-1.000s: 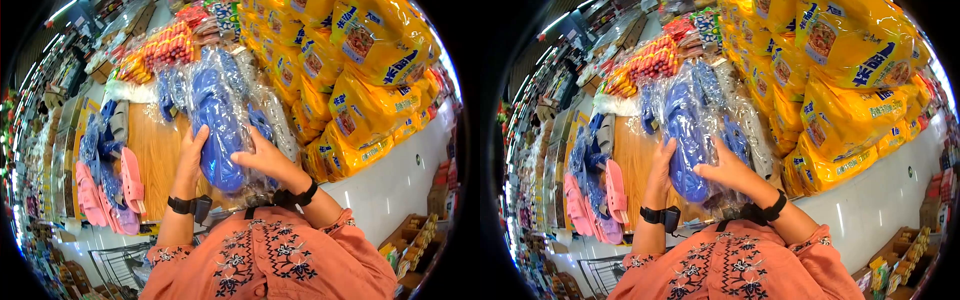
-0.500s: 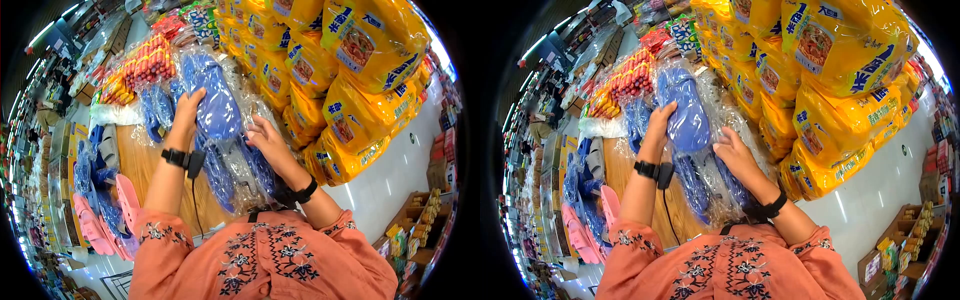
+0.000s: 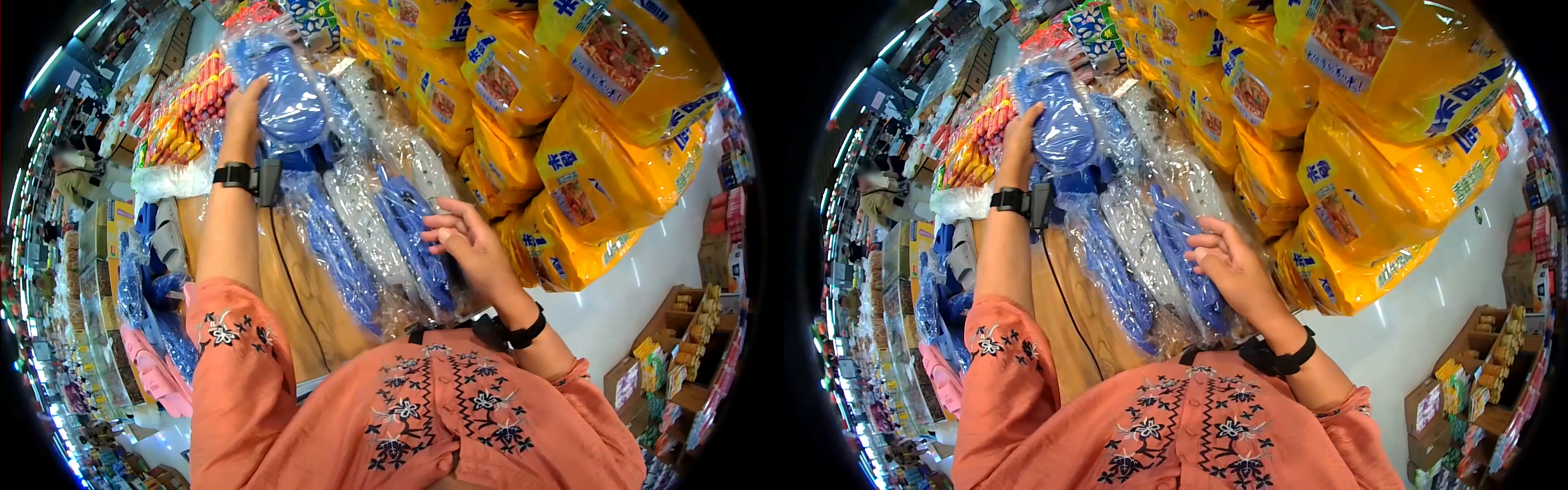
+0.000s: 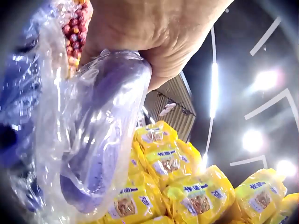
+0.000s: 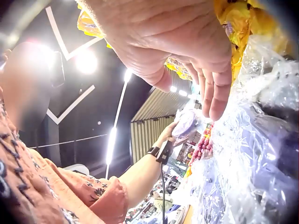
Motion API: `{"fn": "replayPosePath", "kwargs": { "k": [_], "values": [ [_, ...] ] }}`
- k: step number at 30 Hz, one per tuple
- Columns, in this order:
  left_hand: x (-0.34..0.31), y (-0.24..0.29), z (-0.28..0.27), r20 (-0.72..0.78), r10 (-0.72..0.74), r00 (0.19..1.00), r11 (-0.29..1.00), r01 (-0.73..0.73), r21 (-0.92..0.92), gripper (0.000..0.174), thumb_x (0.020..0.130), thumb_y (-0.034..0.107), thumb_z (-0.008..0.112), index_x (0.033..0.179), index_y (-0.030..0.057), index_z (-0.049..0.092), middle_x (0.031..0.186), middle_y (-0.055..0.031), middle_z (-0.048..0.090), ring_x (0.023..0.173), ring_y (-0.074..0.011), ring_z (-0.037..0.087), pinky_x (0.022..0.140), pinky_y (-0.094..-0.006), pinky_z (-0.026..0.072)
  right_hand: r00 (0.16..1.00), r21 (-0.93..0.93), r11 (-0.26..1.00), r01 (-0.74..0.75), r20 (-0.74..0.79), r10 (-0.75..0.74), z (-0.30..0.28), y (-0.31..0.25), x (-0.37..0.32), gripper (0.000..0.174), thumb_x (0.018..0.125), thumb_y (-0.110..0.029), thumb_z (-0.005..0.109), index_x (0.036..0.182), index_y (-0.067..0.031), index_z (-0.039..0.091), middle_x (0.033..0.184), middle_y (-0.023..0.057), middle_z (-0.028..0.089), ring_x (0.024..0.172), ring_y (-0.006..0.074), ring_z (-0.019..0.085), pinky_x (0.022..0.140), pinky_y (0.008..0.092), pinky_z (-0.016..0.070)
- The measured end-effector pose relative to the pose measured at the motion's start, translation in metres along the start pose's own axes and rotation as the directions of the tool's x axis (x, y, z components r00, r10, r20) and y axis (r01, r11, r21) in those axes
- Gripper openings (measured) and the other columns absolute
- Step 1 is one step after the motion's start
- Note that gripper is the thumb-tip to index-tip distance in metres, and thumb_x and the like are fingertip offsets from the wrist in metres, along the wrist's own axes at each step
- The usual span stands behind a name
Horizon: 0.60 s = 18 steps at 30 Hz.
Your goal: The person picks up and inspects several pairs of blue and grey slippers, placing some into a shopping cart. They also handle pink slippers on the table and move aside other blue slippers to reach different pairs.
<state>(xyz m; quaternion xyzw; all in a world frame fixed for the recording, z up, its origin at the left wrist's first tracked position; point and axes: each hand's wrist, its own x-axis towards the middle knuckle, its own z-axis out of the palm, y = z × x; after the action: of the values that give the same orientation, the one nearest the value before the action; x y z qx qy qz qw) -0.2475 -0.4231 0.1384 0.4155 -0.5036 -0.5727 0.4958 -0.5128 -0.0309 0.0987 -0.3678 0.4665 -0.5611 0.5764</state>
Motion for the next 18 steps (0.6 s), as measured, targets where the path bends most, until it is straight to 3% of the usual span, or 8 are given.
{"fn": "replayPosePath", "kwargs": {
  "k": [3,6,7,8,10,14,15,18],
  "values": [
    [-0.011,0.017,-0.035,-0.067,0.196,0.978,0.969,-0.183,0.163,0.039,0.086,0.017,0.074,0.115,-0.0079,0.065,0.097,-0.0116,0.072,0.079,-0.0210,0.070,0.074,-0.0331,0.0578,0.999,-0.012,1.000,-0.029,0.015,0.029,0.008,-0.006,-0.001,0.050,0.102,-0.014,0.056,0.147,0.0013,0.039,0.130,0.0185,0.060,0.114,0.0220,0.064,0.094,0.0320,0.0524],
    [0.004,0.005,-0.092,-0.066,0.116,0.991,0.919,-0.082,0.386,0.036,0.088,0.018,0.072,0.116,-0.0042,0.066,0.098,-0.0102,0.072,0.079,-0.0197,0.071,0.074,-0.0312,0.0588,0.997,-0.020,0.999,-0.049,0.058,0.050,0.016,-0.002,0.002,0.050,0.102,-0.014,0.056,0.147,0.0014,0.039,0.129,0.0181,0.060,0.112,0.0205,0.064,0.091,0.0311,0.0528],
    [-0.011,0.008,-0.088,-0.030,0.118,0.993,0.933,-0.100,0.345,0.043,0.083,0.019,0.075,0.114,-0.0100,0.065,0.096,-0.0118,0.071,0.077,-0.0208,0.069,0.071,-0.0333,0.0564,0.995,-0.028,0.998,-0.064,0.071,0.066,0.020,-0.001,0.003,0.050,0.102,-0.014,0.056,0.147,0.0014,0.039,0.129,0.0180,0.060,0.112,0.0204,0.064,0.091,0.0309,0.0527],
    [-0.001,-0.017,-0.105,-0.129,0.120,0.984,0.879,-0.045,0.474,0.043,0.082,0.020,0.075,0.112,-0.0098,0.066,0.097,-0.0132,0.072,0.077,-0.0215,0.069,0.071,-0.0342,0.0560,0.993,-0.045,0.996,-0.080,0.086,0.084,0.024,-0.002,0.004,0.050,0.102,-0.014,0.056,0.147,0.0014,0.039,0.129,0.0180,0.060,0.112,0.0203,0.064,0.091,0.0307,0.0527],
    [-0.014,-0.023,-0.092,-0.191,0.076,0.979,0.859,0.033,0.511,0.043,0.082,0.022,0.075,0.110,-0.0099,0.066,0.099,-0.0150,0.072,0.080,-0.0221,0.069,0.073,-0.0351,0.0555,0.992,-0.059,0.995,-0.077,0.100,0.082,0.025,0.003,0.004,0.049,0.103,-0.015,0.056,0.146,0.0013,0.039,0.127,0.0175,0.062,0.110,0.0198,0.065,0.090,0.0302,0.0527],
    [-0.007,-0.056,-0.089,-0.170,0.117,0.978,0.824,0.000,0.567,0.051,0.084,0.032,0.075,0.110,-0.0117,0.067,0.102,-0.0186,0.072,0.087,-0.0257,0.070,0.079,-0.0382,0.0550,0.990,-0.070,0.993,-0.099,0.097,0.106,0.025,0.004,-0.002,0.049,0.103,-0.015,0.056,0.146,0.0012,0.040,0.126,0.0173,0.062,0.109,0.0193,0.066,0.089,0.0298,0.0530],
    [-0.007,-0.060,-0.090,-0.154,0.074,0.985,0.775,0.040,0.630,0.059,0.087,0.039,0.073,0.112,-0.0137,0.066,0.106,-0.0265,0.072,0.093,-0.0344,0.071,0.085,-0.0422,0.0545,0.989,-0.071,0.992,-0.104,0.094,0.111,0.024,0.004,-0.004,0.048,0.103,-0.015,0.056,0.146,0.0011,0.040,0.125,0.0172,0.063,0.109,0.0192,0.066,0.088,0.0297,0.0530],
    [-0.004,-0.075,-0.089,-0.135,0.114,0.984,0.436,0.073,0.897,0.067,0.087,0.044,0.071,0.119,-0.0144,0.063,0.113,-0.0333,0.069,0.103,-0.0427,0.070,0.092,-0.0455,0.0531,0.989,-0.078,0.991,-0.111,0.086,0.118,0.021,0.006,-0.009,0.047,0.103,-0.014,0.055,0.145,0.0010,0.041,0.125,0.0170,0.063,0.108,0.0188,0.066,0.087,0.0290,0.0532]
  ]
}}
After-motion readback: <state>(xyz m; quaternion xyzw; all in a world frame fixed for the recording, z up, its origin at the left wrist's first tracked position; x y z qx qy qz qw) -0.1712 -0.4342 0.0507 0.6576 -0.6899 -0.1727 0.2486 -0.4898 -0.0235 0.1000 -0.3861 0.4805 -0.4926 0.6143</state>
